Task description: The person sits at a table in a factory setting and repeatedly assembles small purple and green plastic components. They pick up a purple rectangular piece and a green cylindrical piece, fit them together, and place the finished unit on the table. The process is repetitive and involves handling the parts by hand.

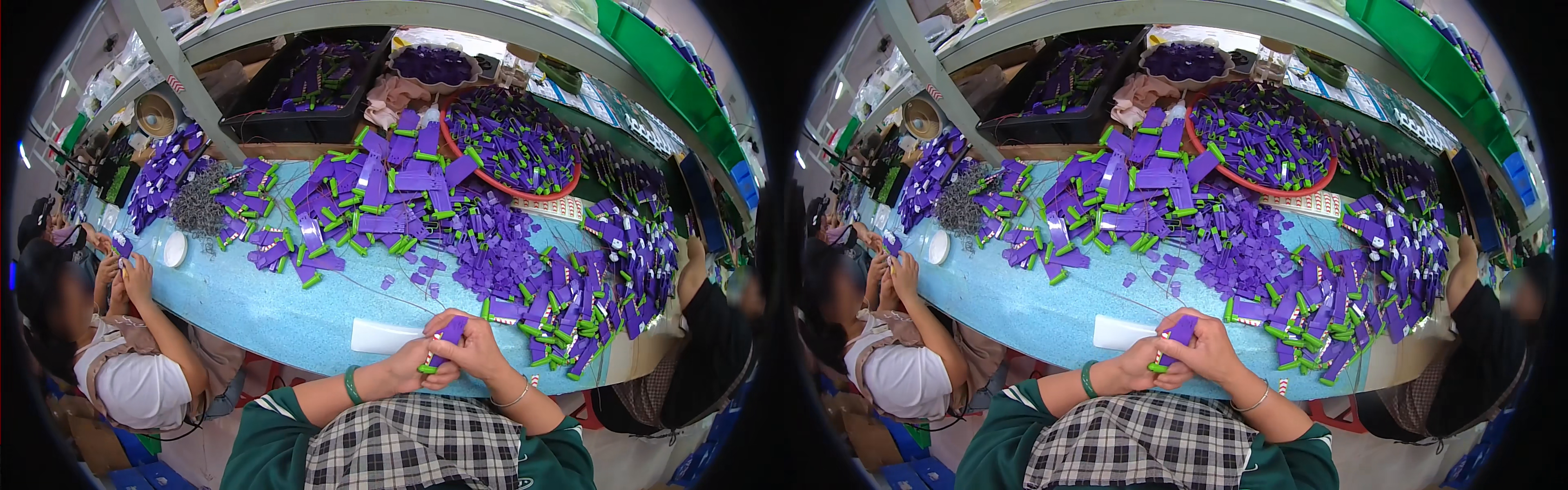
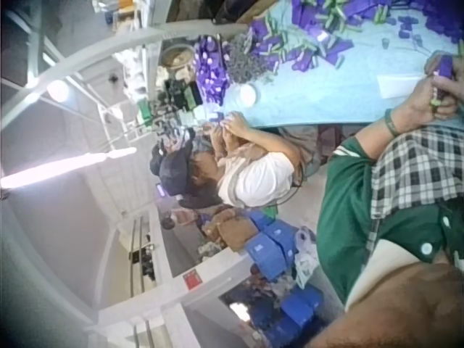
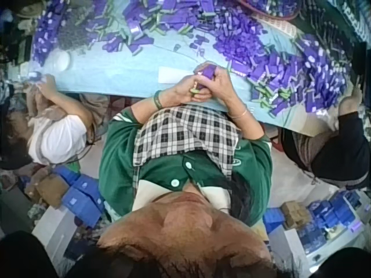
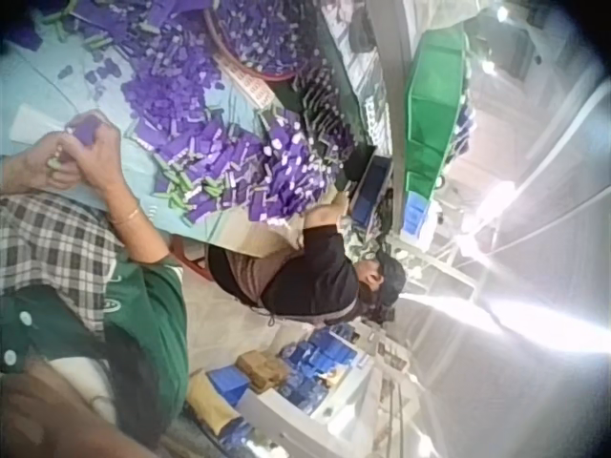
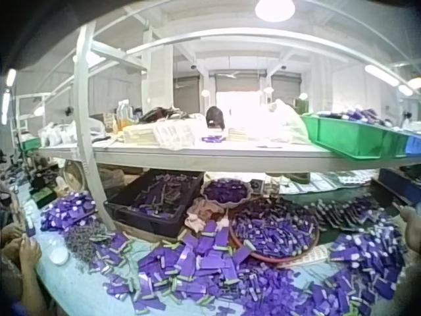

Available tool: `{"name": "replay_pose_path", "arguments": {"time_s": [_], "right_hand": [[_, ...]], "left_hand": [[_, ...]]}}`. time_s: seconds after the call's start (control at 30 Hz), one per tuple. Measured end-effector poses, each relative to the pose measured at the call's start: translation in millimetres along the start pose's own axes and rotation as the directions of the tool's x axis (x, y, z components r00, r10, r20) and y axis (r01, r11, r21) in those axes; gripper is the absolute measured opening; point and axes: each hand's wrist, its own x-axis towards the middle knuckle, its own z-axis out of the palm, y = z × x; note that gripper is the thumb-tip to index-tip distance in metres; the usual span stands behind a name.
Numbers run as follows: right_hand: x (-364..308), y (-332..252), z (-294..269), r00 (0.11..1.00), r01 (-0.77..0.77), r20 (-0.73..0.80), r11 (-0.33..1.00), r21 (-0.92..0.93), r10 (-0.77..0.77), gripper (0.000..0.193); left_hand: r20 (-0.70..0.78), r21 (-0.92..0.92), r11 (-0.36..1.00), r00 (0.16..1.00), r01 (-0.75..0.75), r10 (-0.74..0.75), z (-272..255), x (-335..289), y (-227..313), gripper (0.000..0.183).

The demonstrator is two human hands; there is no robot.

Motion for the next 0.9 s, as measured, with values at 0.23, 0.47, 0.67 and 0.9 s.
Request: {"name": "replay_pose_path", "arguments": {"time_s": [0.23,0.47,0.67,0.9], "right_hand": [[-1.4,-18.3,3.1,0.995,-0.027,-0.06,0.821,0.571,0.074,0.035],[3.9,-19.5,-11.1,0.983,-0.162,0.029,0.781,0.603,0.182,0.018],[6.2,-18.9,-8.4,0.968,-0.212,0.022,0.764,0.61,0.25,0.006],[2.3,-17.0,5.3,0.922,-0.361,0.13,0.686,0.632,0.366,0.015]], "left_hand": [[-0.083,0.64,0.691,0.863,-0.337,0.498,24.7,-11.7,13.0,0.026],[0.786,0.476,-0.876,0.484,-0.079,0.384,35.5,-32.0,59.2,0.025],[0.859,0.356,-0.923,0.439,-0.144,0.263,21.3,-26.1,49.2,0.021],[0.894,0.301,-0.932,0.4,-0.202,0.202,21.3,-29.9,46.1,0.018]]}}
